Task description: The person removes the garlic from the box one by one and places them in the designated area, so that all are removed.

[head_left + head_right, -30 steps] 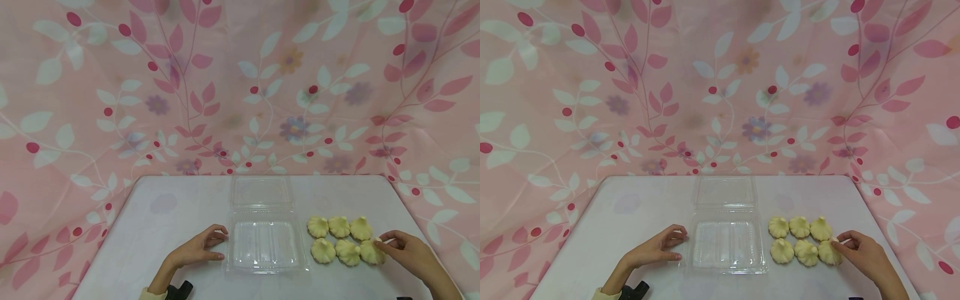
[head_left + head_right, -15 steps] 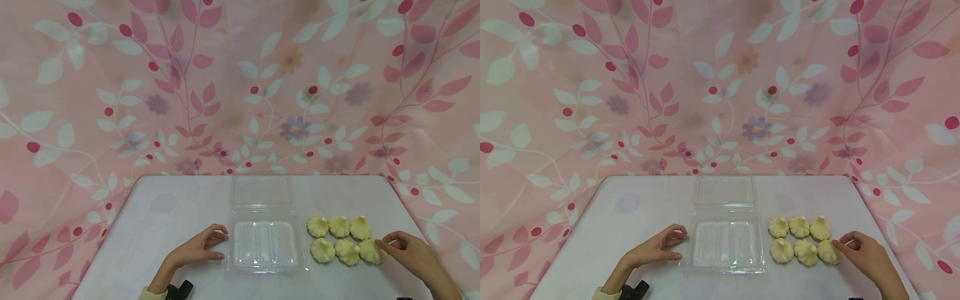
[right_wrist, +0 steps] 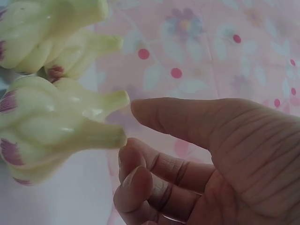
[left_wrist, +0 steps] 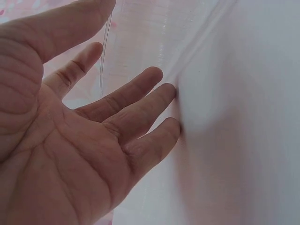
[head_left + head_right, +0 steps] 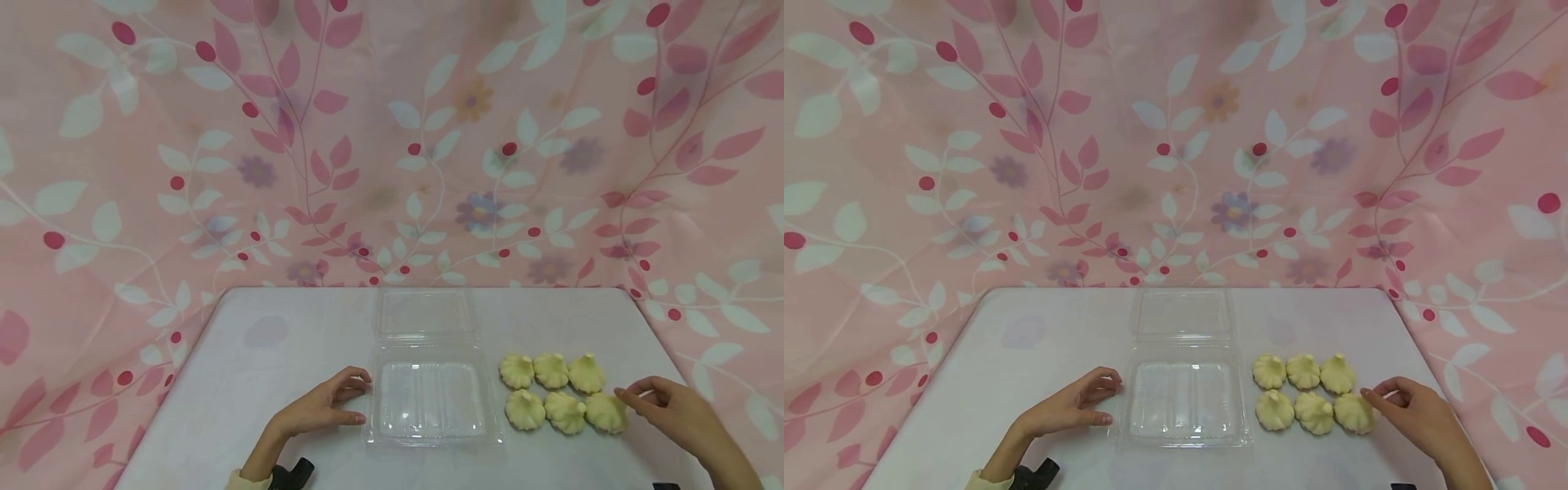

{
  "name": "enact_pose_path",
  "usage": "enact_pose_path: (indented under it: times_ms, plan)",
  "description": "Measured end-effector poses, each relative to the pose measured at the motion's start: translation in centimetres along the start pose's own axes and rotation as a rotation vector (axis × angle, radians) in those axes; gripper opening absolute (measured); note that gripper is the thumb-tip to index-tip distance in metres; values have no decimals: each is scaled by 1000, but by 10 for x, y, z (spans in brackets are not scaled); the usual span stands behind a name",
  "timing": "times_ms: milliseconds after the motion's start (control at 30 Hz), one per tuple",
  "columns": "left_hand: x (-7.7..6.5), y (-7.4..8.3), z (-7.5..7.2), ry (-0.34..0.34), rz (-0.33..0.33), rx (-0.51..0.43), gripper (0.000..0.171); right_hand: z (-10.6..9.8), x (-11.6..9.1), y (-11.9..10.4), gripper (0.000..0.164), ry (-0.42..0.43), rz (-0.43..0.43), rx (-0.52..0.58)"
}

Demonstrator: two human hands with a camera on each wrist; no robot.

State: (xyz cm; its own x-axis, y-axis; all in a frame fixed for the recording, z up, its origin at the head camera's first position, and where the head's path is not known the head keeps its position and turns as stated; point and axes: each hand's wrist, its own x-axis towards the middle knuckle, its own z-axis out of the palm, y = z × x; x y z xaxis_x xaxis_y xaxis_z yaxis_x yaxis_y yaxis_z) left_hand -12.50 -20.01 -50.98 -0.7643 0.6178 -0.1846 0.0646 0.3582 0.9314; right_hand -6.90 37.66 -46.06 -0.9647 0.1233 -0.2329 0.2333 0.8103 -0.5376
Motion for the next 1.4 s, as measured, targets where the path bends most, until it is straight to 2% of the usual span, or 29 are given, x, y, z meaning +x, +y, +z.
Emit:
enact_pose_path:
  times_ms: [200,367,533,800,1100,1233,1400]
  plan:
    - [0,-2,0,-3,29,-17,62,-4,1,0,52,14,12,14]
    - [0,-3,0,-6,49,-38,62,-7,3,1,56,-14,30,34]
    - [-1,-4,0,10,63,-17,62,-5,3,3,55,-44,32,26]
    - [-5,-3,0,24,78,0,61,3,1,-1,39,-86,-47,23]
    - [-9,-3,-1,36,75,14,61,11,-6,-8,26,-19,-177,50]
    - [-10,-3,-1,40,73,27,60,10,-5,-9,26,-19,-185,41]
    - [-13,-1,-1,52,70,48,59,8,-5,-9,34,-28,-154,31]
